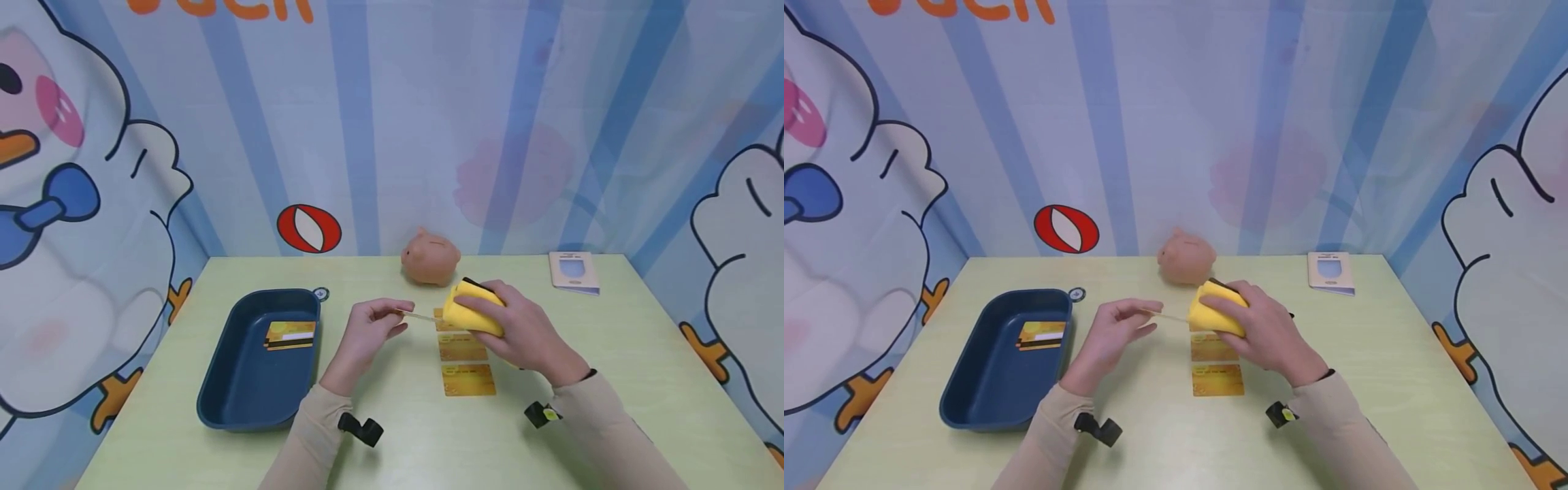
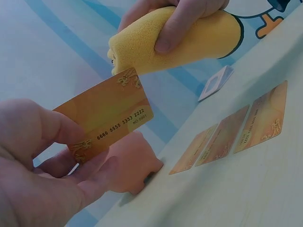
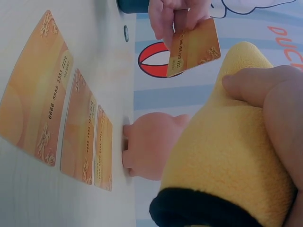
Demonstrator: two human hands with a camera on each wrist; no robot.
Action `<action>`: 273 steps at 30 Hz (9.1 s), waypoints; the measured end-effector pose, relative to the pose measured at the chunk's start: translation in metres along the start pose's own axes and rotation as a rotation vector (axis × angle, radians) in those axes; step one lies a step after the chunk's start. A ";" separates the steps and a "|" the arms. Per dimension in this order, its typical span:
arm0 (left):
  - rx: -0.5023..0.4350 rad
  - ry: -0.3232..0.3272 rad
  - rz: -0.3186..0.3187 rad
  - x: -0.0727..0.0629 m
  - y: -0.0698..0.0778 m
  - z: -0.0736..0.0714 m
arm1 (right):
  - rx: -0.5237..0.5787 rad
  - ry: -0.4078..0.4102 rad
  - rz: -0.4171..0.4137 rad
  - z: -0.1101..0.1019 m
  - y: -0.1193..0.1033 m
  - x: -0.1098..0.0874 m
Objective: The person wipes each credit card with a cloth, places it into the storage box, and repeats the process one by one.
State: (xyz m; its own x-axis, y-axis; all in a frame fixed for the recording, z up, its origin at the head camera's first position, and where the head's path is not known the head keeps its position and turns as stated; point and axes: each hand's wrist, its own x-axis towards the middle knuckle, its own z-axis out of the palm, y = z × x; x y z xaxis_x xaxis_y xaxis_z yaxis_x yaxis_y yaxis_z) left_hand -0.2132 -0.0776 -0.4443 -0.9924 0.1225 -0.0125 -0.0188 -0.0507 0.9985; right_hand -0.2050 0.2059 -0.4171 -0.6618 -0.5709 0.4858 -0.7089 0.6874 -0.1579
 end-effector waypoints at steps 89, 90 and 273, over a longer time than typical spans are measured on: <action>-0.017 -0.148 0.050 -0.007 0.015 0.007 | -0.143 -0.002 -0.196 0.021 -0.048 0.051; -0.011 -0.150 0.053 -0.007 0.015 0.007 | -0.144 0.000 -0.198 0.021 -0.047 0.051; 0.858 0.028 -0.078 -0.061 0.068 -0.154 | -0.015 0.007 0.071 0.001 0.014 -0.014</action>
State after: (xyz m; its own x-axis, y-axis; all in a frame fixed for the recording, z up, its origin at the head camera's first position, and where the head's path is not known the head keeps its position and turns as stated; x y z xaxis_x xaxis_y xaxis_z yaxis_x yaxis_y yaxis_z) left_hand -0.1727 -0.2415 -0.3833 -0.9949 0.0697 -0.0731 0.0002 0.7248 0.6890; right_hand -0.2058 0.2234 -0.4267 -0.7087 -0.5172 0.4799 -0.6564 0.7327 -0.1798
